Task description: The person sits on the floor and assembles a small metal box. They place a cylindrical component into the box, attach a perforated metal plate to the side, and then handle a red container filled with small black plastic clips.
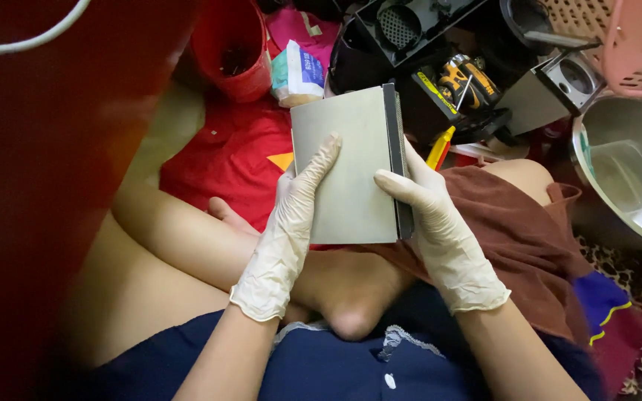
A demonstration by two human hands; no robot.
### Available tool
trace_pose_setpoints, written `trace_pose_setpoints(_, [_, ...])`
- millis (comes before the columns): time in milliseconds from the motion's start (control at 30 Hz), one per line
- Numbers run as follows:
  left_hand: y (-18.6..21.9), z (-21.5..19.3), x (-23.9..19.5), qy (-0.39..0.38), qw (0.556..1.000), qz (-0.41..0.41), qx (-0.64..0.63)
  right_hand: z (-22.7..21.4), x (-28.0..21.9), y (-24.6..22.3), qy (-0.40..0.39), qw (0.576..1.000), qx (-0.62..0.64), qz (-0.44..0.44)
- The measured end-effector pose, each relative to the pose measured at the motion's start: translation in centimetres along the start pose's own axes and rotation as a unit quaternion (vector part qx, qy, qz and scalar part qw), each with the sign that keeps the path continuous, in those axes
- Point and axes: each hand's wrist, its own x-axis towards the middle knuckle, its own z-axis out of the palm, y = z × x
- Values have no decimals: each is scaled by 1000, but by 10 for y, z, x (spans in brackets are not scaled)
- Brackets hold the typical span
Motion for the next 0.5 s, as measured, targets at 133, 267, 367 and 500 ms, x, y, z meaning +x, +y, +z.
trace_pose_setpoints(133, [5,1,-5,6,1000,5,-7,-11,8,9,-10,1000,19,-7])
trace_pose_setpoints(267, [1,0,-5,8,1000,1,-4,-4,-1,4,1,1000,29,-11])
trace_pose_setpoints(367, [-1,1,-5,11,1000,-4,-16,-4,-6,3,14,999,49,-8])
trace_pose_setpoints(500, [2,4,-10,13,1000,-9,-22,-1,-10,-3,14,1000,13,-25])
